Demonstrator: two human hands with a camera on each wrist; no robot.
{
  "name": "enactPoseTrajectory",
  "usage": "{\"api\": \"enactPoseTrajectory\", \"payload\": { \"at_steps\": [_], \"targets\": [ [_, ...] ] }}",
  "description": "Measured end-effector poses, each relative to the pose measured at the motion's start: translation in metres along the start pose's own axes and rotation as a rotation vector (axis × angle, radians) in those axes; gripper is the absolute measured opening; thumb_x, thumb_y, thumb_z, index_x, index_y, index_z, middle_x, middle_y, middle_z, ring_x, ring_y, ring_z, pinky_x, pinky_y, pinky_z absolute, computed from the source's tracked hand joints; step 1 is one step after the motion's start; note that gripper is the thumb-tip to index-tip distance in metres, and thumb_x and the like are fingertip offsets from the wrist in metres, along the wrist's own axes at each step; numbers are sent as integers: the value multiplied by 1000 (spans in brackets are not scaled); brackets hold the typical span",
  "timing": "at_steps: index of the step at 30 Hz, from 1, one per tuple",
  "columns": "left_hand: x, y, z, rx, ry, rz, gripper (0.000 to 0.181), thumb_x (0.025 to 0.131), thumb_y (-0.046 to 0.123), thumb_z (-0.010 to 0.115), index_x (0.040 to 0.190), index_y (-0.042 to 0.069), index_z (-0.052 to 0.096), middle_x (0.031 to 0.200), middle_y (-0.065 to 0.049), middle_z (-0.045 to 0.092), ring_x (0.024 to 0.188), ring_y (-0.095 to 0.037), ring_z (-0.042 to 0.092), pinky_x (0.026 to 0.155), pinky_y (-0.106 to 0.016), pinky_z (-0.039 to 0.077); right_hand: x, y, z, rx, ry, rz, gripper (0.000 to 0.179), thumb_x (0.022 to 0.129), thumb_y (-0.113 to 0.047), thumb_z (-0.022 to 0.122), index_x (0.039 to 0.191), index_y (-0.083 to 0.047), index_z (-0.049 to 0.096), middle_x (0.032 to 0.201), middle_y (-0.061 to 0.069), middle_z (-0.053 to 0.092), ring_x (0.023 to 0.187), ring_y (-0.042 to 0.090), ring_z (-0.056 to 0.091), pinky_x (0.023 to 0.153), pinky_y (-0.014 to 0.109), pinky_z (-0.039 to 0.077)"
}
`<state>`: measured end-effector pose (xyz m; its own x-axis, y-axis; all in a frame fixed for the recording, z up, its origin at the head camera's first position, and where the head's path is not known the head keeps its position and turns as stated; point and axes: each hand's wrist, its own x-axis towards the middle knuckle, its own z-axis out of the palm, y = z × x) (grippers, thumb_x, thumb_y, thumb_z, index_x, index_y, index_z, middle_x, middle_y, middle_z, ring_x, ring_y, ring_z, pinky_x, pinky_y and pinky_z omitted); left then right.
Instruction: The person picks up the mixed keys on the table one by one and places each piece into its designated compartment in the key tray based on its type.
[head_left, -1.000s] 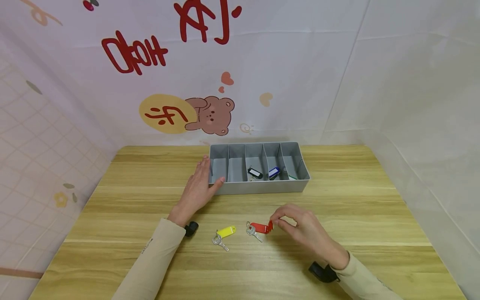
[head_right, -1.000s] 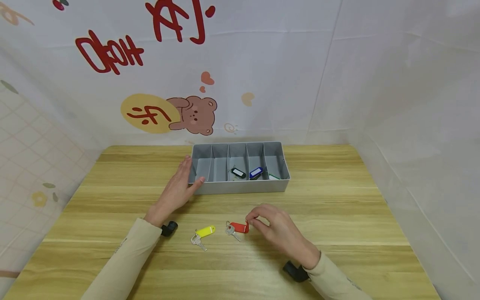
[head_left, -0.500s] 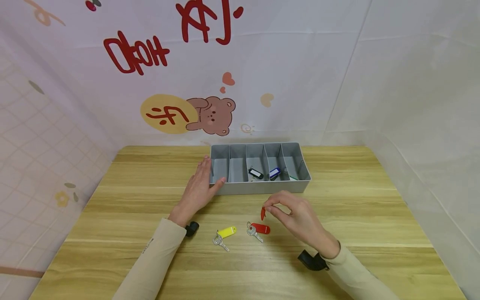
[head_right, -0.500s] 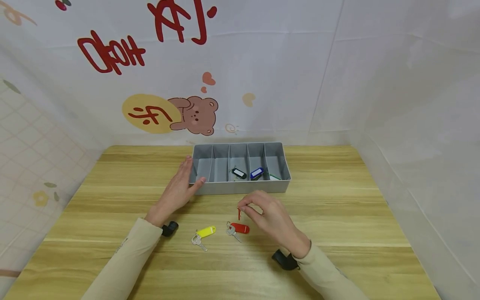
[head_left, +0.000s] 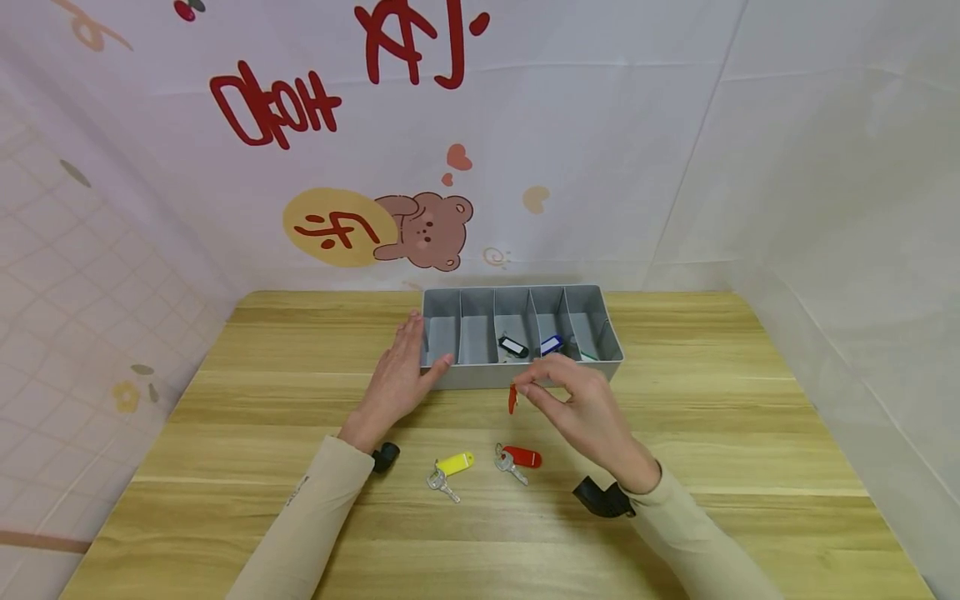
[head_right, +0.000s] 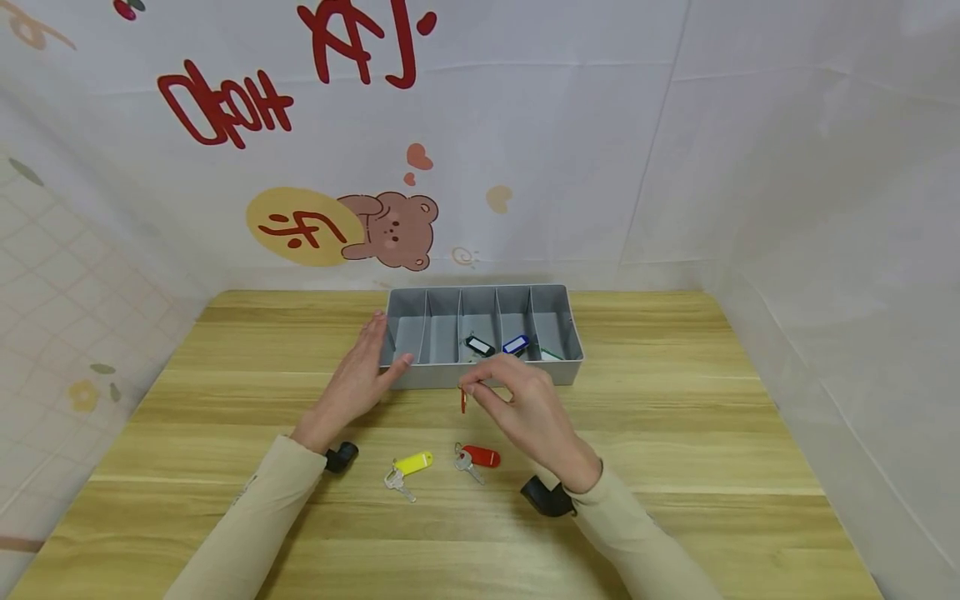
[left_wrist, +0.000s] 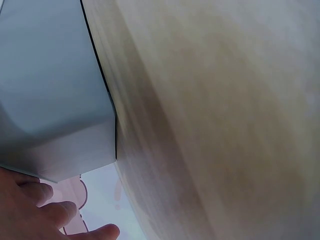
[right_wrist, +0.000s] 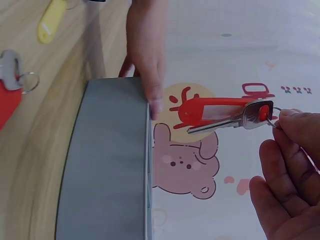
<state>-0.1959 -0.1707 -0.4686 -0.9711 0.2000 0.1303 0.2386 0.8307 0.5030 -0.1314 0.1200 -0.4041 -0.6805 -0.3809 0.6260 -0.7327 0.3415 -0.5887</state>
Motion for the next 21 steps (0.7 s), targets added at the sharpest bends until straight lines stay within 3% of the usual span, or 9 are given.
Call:
{"api": "enactPoseTrajectory", "payload": {
  "at_steps": [7, 13, 21],
  "targets": [
    [0, 0, 1, -4, 2, 1, 92, 104, 55, 53, 164, -2, 14, 173, -15, 8, 158, -37, 12, 117, -67, 27, 14, -6, 1, 47, 15, 57, 20, 89, 1, 80, 101, -15, 78, 101, -7, 75, 98, 11, 68, 84, 27, 55],
    [0, 0, 1, -11, 2, -4, 92, 104, 55, 54, 164, -2, 13, 173, -15, 8, 158, -37, 12, 117, -66, 27, 26, -5, 7, 65, 48, 46, 18, 89, 1, 79, 102, -12, 79, 102, -6, 75, 101, 13, 70, 87, 29, 55],
    [0, 0, 0, -11, 4, -5, 93, 104, 57, 53, 164, -1, 13, 173, -15, 9, 158, -37, 12, 117, -67, 27, 43, 2, 19, 61, 86, 33, 14, 91, -3, 79, 103, -12, 79, 101, -4, 76, 93, 13, 70, 72, 32, 53]
  ]
}}
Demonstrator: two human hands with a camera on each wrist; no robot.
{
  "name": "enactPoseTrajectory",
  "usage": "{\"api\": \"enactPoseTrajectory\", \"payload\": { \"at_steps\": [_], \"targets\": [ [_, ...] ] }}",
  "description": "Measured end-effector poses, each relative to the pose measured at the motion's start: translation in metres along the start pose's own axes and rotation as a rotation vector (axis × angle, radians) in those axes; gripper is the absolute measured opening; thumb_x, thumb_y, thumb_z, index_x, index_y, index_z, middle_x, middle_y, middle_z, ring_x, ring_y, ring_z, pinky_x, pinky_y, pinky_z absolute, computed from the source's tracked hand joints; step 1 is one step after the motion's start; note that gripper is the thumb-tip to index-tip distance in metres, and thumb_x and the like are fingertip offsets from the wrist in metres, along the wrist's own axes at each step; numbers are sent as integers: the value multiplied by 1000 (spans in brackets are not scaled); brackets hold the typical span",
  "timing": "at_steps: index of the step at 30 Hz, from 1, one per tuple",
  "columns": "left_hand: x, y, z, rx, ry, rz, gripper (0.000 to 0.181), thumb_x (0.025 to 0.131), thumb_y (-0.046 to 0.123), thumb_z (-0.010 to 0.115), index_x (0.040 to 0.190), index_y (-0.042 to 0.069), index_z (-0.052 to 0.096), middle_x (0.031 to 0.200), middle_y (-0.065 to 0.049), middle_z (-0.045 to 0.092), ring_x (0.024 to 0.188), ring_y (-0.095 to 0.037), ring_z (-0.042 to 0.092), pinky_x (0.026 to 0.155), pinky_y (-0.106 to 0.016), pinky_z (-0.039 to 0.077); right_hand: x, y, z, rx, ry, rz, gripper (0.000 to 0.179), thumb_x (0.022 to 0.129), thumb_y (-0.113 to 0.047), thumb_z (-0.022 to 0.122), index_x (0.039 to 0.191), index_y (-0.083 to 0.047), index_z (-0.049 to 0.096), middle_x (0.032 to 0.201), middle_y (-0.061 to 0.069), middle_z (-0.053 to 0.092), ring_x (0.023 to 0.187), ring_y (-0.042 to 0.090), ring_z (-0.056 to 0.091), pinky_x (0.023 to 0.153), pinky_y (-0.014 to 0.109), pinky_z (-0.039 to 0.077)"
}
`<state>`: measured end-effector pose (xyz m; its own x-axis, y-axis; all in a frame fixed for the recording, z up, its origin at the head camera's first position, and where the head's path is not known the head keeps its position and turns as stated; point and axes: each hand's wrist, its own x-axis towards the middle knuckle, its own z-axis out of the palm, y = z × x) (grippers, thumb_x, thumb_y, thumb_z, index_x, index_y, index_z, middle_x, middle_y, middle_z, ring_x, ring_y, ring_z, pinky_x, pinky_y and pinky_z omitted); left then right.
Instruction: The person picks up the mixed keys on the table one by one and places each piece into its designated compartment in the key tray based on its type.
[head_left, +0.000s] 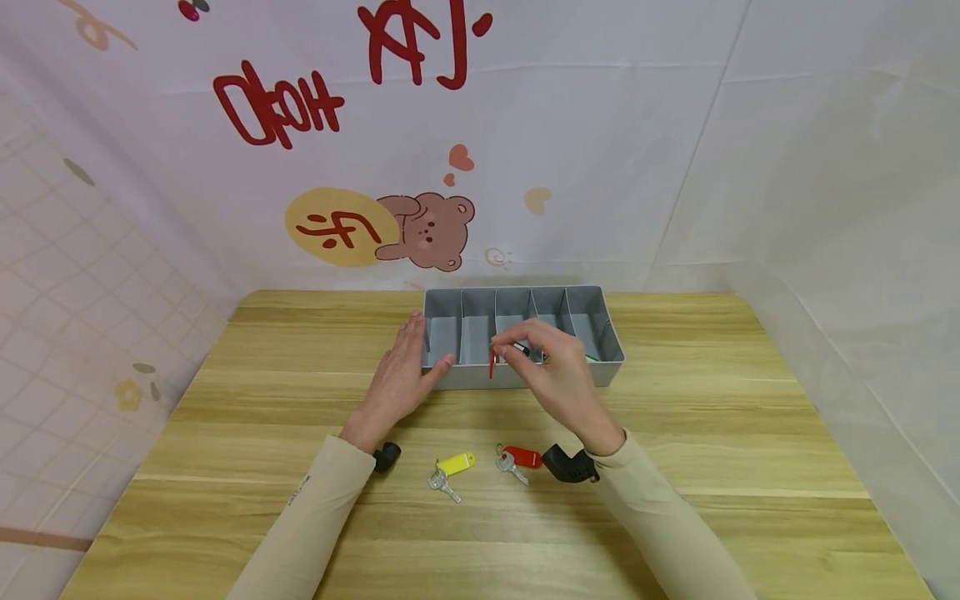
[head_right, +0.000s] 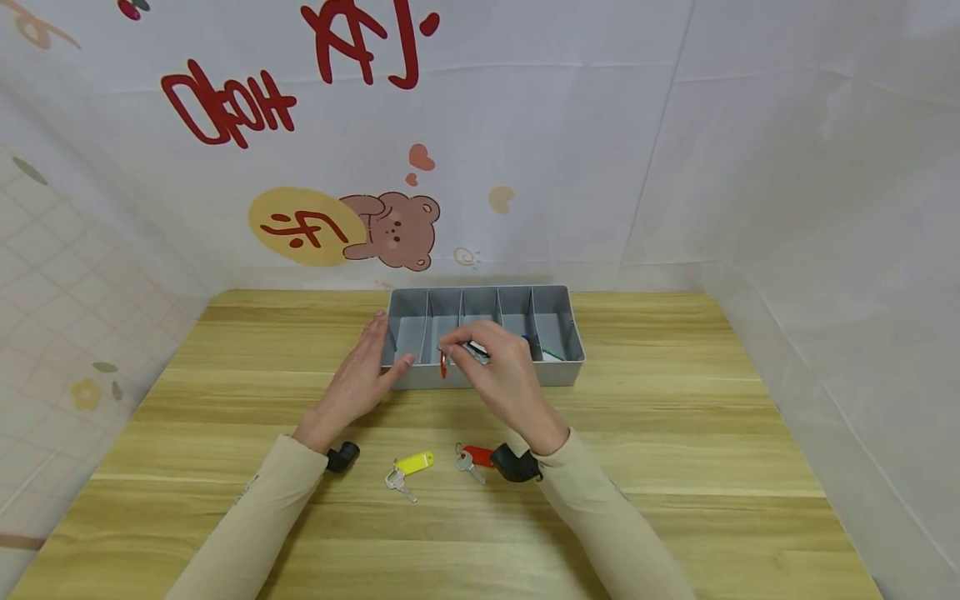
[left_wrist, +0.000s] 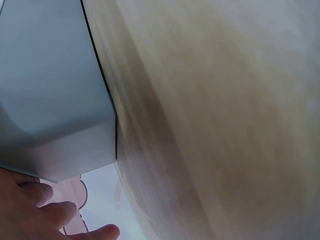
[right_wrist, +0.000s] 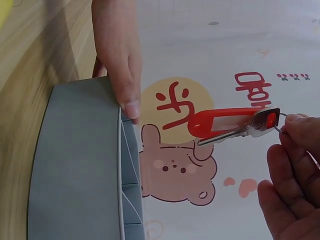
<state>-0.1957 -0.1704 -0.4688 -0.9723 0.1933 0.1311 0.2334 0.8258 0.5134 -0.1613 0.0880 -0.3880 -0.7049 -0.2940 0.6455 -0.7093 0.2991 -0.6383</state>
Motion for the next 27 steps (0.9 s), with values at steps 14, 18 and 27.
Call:
{"api": "enactPoseTrajectory", "payload": {
  "at_steps": [14, 18, 27],
  "targets": [
    [0, -2, 1, 10, -3, 0, 93, 104, 57, 53, 164, -2, 14, 173, -15, 8, 157, -38, 13, 116, -68, 28, 19, 23, 25, -47, 22, 95, 11, 96, -6, 74, 105, -10, 78, 101, 0, 75, 94, 14, 69, 69, 34, 52],
    [1, -2, 1, 10, -3, 2, 92, 104, 57, 53, 164, -2, 14, 173, -16, 8, 158, -37, 13, 116, -68, 28, 24, 33, 32, -66, 43, 105, 9, 96, -7, 74, 104, -8, 78, 100, 2, 75, 93, 16, 70, 74, 40, 55],
    [1, -2, 1, 12, 4, 12, 92, 104, 57, 53, 164, -3, 14, 172, -18, 11, 157, -40, 14, 115, -68, 29, 29, 54, 46, -97, 68, 169, 8, 96, -10, 75, 104, -8, 78, 100, 5, 75, 93, 19, 70, 79, 42, 57]
  ]
}}
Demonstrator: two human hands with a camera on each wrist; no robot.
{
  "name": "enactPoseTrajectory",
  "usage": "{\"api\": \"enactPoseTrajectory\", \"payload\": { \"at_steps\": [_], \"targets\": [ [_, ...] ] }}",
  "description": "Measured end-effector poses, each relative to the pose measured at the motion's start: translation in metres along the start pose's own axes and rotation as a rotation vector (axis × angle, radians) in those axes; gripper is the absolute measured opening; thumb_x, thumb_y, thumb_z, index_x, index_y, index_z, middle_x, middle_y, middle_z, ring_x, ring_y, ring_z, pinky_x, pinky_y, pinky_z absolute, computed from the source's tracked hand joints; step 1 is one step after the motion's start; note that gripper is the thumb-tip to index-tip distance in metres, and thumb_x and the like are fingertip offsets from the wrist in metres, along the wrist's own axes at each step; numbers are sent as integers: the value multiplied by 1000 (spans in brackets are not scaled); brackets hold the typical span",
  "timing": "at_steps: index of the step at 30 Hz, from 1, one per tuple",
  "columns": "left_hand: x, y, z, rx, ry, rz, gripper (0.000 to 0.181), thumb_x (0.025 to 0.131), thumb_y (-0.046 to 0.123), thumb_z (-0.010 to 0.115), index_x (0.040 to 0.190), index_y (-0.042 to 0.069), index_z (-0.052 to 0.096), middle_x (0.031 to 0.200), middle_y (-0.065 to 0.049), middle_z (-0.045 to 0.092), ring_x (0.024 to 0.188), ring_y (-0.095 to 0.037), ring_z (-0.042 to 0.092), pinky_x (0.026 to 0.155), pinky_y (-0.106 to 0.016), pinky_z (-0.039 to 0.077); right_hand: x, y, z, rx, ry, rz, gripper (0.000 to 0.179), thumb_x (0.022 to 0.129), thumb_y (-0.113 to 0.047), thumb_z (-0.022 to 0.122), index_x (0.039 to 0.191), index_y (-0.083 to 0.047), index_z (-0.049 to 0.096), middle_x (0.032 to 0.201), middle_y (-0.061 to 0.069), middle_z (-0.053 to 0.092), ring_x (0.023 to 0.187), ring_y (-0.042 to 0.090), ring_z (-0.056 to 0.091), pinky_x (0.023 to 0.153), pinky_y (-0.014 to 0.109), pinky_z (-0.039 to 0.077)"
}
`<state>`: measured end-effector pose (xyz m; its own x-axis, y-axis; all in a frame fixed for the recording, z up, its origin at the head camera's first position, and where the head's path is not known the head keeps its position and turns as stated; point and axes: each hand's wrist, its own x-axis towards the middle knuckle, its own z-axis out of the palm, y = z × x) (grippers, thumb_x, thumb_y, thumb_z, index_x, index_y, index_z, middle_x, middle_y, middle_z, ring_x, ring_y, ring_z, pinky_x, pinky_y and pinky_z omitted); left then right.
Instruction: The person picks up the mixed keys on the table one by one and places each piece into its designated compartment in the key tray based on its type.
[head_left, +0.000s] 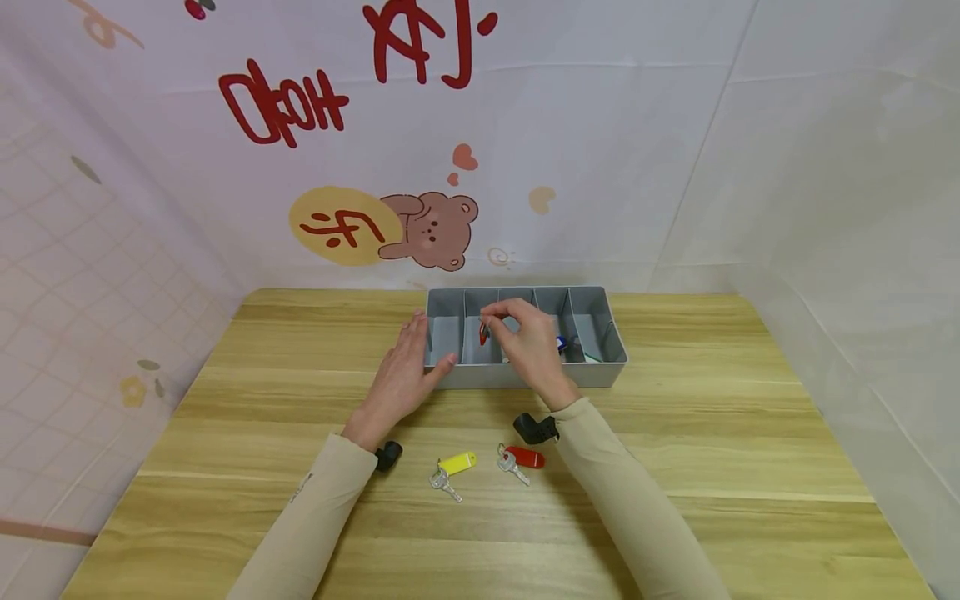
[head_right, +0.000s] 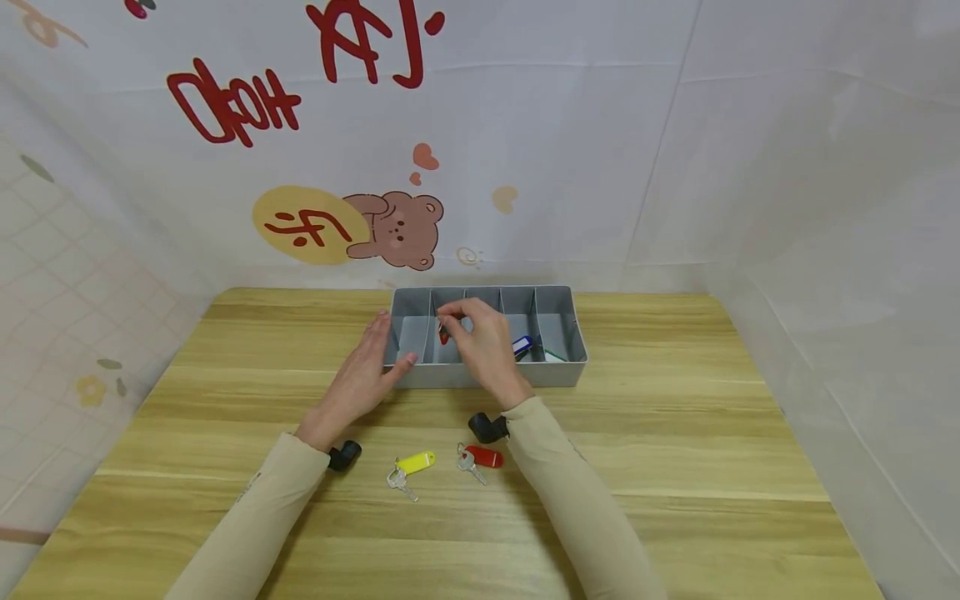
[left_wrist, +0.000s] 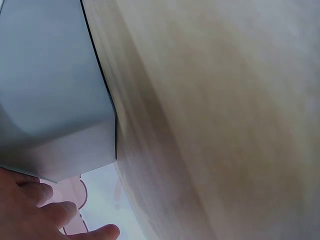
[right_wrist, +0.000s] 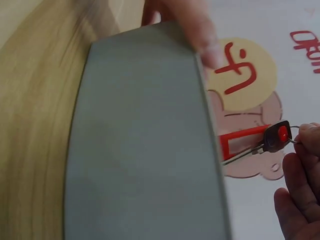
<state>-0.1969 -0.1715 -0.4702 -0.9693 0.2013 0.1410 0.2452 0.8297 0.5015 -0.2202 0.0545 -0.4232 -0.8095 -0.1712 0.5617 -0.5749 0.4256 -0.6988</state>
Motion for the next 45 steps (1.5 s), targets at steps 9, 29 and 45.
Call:
{"api": "enactPoseTrajectory", "payload": {
  "at_steps": [9, 29, 45],
  "targets": [
    [1, 1, 0, -4, 2, 4, 91, 105, 54, 54, 164, -3, 15, 172, -18, 12, 157, -40, 14, 115, -68, 30, 4, 14, 10, -57, -35, 36, 9, 98, -10, 73, 104, -6, 78, 98, 7, 75, 93, 23, 70, 82, 49, 57],
    [1, 1, 2, 8, 2, 4, 91, 105, 55, 53, 164, -3, 15, 171, -19, 14, 157, -40, 16, 113, -69, 31, 7, 23, 17, -190, -100, 41, 15, 95, -8, 76, 110, -5, 77, 99, 6, 77, 90, 22, 73, 78, 41, 56],
    [1, 0, 1, 9, 0, -4, 92, 104, 56, 53, 164, -2, 15, 172, -19, 12, 156, -41, 16, 114, -68, 30, -13, 9, -10, -133, -132, 1, 36, 103, -25, 68, 134, -6, 68, 144, 7, 63, 131, 28, 59, 108, 49, 46]
  ]
}}
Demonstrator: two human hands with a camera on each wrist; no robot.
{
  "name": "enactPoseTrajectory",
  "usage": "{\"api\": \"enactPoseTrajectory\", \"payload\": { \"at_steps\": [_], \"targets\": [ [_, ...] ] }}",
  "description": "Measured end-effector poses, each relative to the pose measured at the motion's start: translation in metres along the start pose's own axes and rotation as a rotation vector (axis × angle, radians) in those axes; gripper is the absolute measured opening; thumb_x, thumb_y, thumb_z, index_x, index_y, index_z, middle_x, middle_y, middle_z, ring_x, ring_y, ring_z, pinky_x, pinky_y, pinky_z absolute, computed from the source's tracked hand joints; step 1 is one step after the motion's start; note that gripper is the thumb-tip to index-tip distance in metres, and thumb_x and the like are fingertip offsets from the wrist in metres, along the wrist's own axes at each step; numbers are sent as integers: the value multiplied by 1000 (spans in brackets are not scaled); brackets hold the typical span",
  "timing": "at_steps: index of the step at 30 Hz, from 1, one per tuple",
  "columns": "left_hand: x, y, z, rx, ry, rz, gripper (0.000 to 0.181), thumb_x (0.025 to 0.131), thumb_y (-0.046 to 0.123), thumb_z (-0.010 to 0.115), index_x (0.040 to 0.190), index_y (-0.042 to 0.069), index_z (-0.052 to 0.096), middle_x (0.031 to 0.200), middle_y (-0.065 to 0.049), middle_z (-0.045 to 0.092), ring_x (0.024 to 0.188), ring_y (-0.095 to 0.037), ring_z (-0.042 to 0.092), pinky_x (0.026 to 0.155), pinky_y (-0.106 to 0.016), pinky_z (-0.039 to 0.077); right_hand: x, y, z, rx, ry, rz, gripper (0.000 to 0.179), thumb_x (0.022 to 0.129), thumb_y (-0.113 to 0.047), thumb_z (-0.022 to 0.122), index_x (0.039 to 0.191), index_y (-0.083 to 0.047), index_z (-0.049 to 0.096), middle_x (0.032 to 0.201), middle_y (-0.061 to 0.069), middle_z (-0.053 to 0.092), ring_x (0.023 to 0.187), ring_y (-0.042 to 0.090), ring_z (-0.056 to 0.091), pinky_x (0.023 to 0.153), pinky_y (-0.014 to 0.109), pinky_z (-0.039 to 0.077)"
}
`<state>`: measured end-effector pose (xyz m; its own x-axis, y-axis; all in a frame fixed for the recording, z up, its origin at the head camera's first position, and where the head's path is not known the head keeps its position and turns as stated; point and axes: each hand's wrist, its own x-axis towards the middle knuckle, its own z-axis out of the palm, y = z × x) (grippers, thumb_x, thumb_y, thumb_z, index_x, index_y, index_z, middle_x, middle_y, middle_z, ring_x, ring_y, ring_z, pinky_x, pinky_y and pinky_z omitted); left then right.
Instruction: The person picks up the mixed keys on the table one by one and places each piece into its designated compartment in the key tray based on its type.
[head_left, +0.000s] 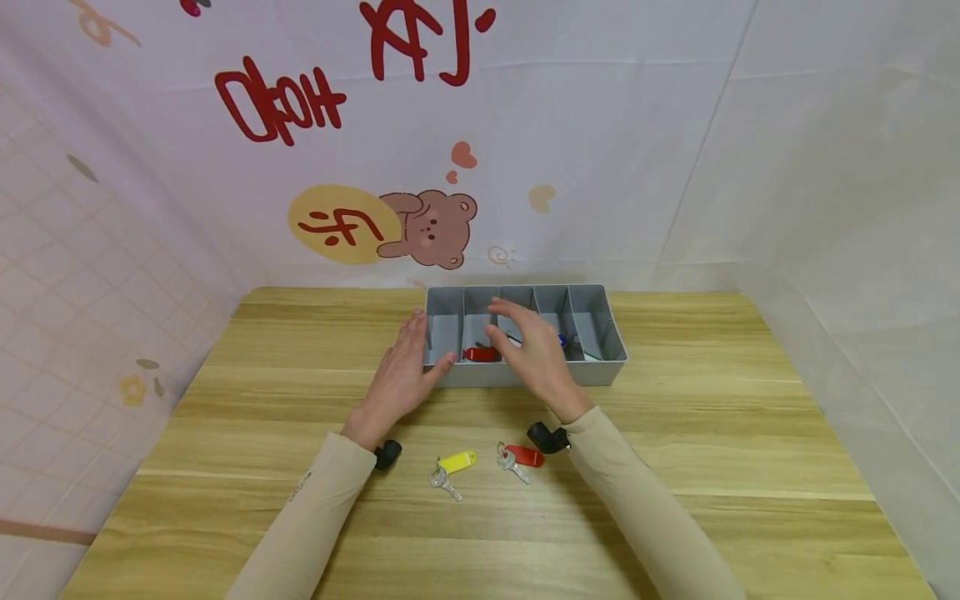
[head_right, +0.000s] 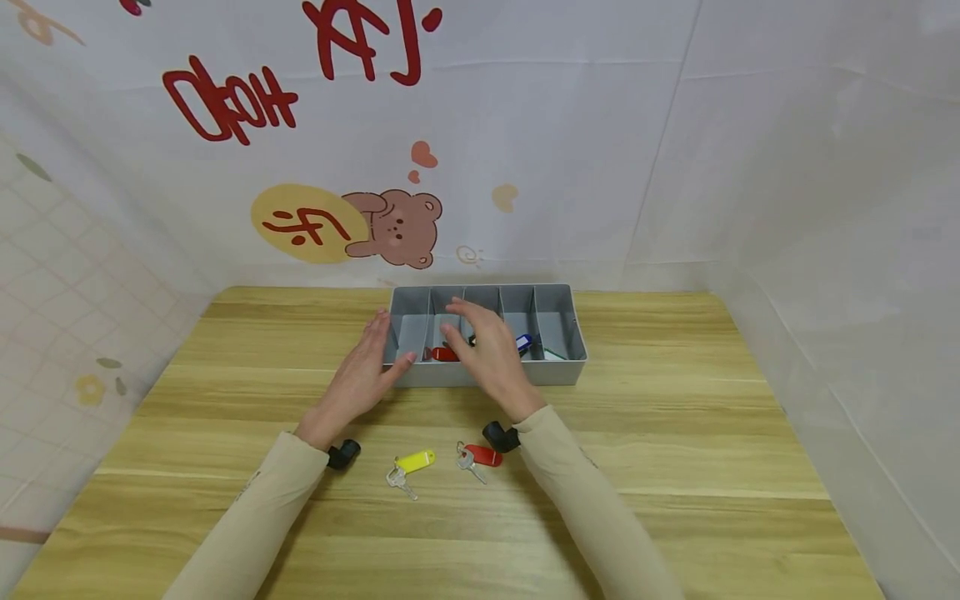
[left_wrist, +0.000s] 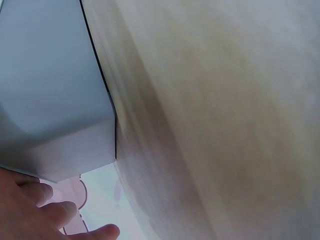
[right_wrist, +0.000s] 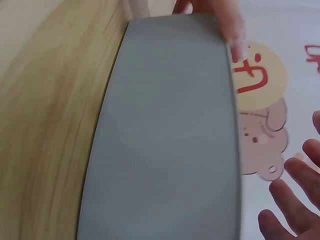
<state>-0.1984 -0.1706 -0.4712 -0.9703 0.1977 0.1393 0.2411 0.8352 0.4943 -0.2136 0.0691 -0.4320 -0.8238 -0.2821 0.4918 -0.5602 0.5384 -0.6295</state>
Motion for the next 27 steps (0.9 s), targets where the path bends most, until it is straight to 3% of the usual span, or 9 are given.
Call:
{"api": "enactPoseTrajectory", "payload": {
  "at_steps": [20, 27],
  "targets": [
    [0, 1, -1, -16, -9, -9, 92, 104, 56, 53, 165, -1, 13, 173, -15, 8, 157, -38, 13, 116, -68, 27, -47, -20, -28, 1, -99, -150, 42, 98, -22, 74, 136, -6, 66, 145, 8, 62, 135, 28, 57, 108, 52, 47],
    [-1, 0, -1, -14, -6, -4, 92, 104, 56, 53, 165, -1, 13, 173, -16, 9, 158, -38, 13, 115, -69, 27, -57, -18, -34, 23, -196, -150, 43, 95, -16, 77, 135, -7, 67, 142, 7, 64, 133, 28, 58, 107, 51, 48]
  ]
}}
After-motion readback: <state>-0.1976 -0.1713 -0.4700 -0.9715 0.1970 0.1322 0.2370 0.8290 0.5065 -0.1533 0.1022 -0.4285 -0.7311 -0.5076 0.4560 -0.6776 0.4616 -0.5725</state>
